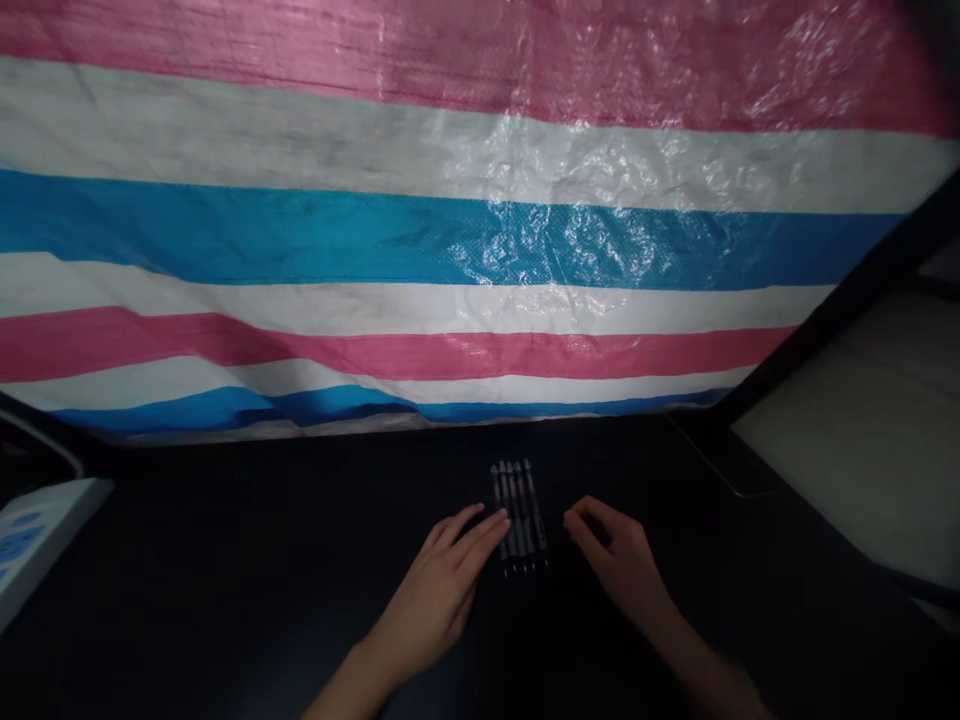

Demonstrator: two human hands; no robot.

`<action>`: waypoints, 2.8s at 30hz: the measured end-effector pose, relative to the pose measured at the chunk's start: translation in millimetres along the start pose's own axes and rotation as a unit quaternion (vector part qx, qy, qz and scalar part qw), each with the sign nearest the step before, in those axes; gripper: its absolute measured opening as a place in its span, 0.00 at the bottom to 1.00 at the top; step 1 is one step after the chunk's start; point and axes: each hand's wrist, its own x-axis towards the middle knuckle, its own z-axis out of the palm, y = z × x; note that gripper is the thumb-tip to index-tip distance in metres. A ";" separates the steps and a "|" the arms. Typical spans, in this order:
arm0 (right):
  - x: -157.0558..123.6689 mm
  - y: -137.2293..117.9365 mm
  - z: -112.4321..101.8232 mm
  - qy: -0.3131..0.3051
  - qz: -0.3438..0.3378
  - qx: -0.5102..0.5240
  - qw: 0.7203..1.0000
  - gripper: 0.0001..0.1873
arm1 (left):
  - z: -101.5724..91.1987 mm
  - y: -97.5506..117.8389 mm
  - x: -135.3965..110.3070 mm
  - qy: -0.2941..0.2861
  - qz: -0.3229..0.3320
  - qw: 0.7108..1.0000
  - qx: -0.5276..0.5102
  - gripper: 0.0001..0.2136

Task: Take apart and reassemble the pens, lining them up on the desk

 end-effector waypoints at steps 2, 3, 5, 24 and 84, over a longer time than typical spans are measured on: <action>0.0 1.0 0.3 -0.003 0.005 0.008 1.000 0.17 | 0.7 -1.0 -0.4 -0.004 0.000 1.000 0.002 0.36; 0.0 1.5 0.6 -0.003 0.007 0.011 1.000 0.17 | 1.2 -1.8 -0.7 0.001 -0.003 1.000 0.003 0.36; 0.1 2.0 1.2 -0.002 0.011 0.015 1.000 0.17 | 2.3 -3.8 -1.3 0.016 -0.009 1.000 0.011 0.34; -29.2 -9.9 38.0 -0.321 0.162 0.400 0.843 0.24 | 5.4 3.7 -7.4 0.236 0.108 0.965 0.028 0.16; -50.2 -10.6 63.4 -0.363 0.283 0.522 0.718 0.29 | 4.5 19.9 15.8 0.145 -0.284 0.632 -0.706 0.20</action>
